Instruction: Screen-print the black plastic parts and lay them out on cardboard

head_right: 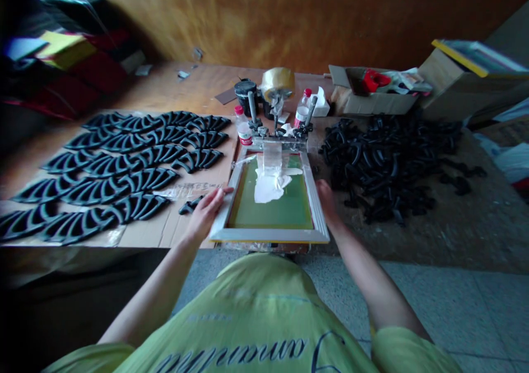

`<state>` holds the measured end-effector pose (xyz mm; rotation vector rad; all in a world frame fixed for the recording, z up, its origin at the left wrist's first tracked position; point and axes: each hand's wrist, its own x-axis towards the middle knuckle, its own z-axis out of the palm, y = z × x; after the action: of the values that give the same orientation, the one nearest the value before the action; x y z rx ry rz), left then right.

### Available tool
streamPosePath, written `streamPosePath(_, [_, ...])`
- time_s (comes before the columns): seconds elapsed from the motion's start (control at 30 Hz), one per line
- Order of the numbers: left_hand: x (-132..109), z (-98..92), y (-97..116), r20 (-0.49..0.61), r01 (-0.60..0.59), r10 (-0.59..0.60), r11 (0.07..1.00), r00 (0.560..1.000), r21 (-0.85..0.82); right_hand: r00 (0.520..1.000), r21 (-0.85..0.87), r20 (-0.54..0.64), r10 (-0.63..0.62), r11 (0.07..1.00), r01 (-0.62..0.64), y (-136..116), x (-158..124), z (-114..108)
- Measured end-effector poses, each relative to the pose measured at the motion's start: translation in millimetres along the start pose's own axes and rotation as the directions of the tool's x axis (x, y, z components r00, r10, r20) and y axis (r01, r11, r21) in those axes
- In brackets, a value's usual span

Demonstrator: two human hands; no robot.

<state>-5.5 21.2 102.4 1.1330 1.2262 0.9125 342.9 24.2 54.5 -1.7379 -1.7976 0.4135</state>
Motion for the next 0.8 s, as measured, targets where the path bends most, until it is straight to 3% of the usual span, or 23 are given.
streamPosePath(0.1, [-3.2,1.5,-50.3,0.045,0.112,-0.113,0.993,0.993,0.034,0.979,-0.086,-0.200,0.044,0.994,-0.062,-1.0,24.2,-17.0])
streamPosePath(0.17, [2.4,2.7,-73.5,0.031,0.124,-0.128,0.986,0.991,0.110,0.976,-0.161,-0.207,-0.072,0.986,0.038,-22.8,44.1,-11.0])
streamPosePath(0.27, [11.7,3.0,-88.2,-0.009,0.148,-0.150,0.968,0.989,0.203,0.970,-0.263,0.017,-0.241,0.935,0.237,-63.6,66.2,14.3])
streamPosePath(0.4, [14.6,3.5,-86.3,-0.004,0.220,-0.224,0.956,0.975,0.195,0.931,-0.285,0.298,-0.212,0.911,0.299,-84.3,55.9,41.0])
streamPosePath(0.5, [12.3,4.6,-83.5,0.009,0.238,-0.242,0.960,0.970,0.149,0.870,-0.266,0.399,-0.291,0.871,0.413,-75.4,25.0,38.0])
streamPosePath(0.57, [10.8,5.2,-82.5,0.009,0.240,-0.244,0.960,0.970,0.144,0.793,-0.216,0.472,-0.385,0.822,0.527,-68.3,8.9,28.0])
streamPosePath(0.63, [10.0,5.7,-81.8,0.005,0.239,-0.242,0.961,0.970,0.141,0.724,-0.149,0.524,-0.448,0.789,0.596,-64.8,3.9,18.6])
streamPosePath(0.67, [9.9,5.8,-81.6,0.003,0.235,-0.238,0.963,0.971,0.134,0.717,-0.133,0.528,-0.455,0.790,0.599,-64.7,5.1,16.0])
streamPosePath(0.8, [10.4,6.0,-81.8,-0.001,0.213,-0.214,0.973,0.977,0.092,0.835,-0.208,0.382,-0.396,0.844,0.495,-68.5,11.4,23.9])
